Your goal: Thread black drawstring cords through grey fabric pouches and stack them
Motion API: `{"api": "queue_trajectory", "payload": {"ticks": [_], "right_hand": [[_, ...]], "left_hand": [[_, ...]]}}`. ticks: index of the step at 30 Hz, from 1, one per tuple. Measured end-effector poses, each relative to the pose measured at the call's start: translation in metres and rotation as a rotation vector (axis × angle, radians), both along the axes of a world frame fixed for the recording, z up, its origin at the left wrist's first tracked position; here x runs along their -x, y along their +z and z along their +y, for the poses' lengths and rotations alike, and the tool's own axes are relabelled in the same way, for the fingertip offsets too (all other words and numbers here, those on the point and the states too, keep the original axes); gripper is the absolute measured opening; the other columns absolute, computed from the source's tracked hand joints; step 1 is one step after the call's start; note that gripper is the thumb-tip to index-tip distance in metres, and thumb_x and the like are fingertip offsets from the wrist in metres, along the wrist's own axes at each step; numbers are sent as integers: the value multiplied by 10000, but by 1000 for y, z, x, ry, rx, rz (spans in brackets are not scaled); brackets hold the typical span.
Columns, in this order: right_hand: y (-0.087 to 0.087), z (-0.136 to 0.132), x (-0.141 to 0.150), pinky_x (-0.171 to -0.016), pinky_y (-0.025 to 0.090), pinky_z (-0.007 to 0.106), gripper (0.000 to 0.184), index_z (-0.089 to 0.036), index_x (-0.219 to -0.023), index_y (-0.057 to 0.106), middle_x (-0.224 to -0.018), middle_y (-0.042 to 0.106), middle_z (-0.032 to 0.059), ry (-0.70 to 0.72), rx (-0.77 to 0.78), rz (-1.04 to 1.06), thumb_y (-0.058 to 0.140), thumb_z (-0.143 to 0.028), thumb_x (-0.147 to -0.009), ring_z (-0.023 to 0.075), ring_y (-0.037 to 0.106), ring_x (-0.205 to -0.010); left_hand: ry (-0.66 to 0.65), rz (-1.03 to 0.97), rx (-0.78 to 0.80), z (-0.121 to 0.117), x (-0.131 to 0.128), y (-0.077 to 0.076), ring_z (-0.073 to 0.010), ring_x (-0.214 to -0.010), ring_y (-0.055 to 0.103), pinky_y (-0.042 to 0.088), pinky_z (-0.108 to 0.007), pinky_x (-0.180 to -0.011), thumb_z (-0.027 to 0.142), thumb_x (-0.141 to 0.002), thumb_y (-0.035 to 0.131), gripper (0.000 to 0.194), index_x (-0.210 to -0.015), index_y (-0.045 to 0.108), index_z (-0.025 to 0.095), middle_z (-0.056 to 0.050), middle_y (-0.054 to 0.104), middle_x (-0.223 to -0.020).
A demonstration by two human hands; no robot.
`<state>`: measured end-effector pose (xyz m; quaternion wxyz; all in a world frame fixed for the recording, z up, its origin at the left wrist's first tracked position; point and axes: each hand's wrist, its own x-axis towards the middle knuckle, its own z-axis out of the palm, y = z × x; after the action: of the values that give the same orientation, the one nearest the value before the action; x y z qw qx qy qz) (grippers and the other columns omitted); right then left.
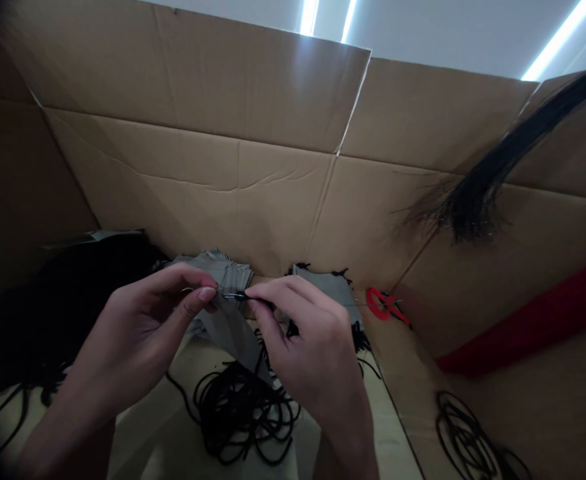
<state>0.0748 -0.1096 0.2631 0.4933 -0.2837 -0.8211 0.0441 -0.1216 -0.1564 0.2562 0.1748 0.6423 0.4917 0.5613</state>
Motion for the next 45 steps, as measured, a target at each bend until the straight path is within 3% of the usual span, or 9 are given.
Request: {"api": "queue_trajectory", "payload": {"ticks": [6, 37, 45], "right_hand": [[1, -2, 0, -818, 576, 198, 157, -232, -978, 778, -940, 791, -21, 7, 14, -5, 714, -92, -947, 104, 739, -862], [3, -3, -1, -830, 574, 189, 167, -223, -978, 773, -934, 787, -33, 16, 5, -16, 705, -74, -947, 90, 730, -864], [4, -4, -1, -837, 577, 184, 160, -224, -972, 773, -934, 790, -32, 15, -2, -9, 706, -81, -947, 88, 734, -865]], "left_hand": [[-8, -1, 2, -1, 0, 0, -118, -738, 634, 483, -221, -658, 231, -1020, 625, 131, -916, 700, 205, 28, 686, -812], [18, 58, -1, -3, -1, 2, -115, -679, 614, 462, -228, -608, 253, -1026, 620, 151, -905, 702, 216, 36, 677, -766], [-26, -9, 22, -3, 0, 1, -159, -826, 734, 549, -260, -722, 212, -972, 685, 33, -954, 712, 217, 7, 762, -896]]}}
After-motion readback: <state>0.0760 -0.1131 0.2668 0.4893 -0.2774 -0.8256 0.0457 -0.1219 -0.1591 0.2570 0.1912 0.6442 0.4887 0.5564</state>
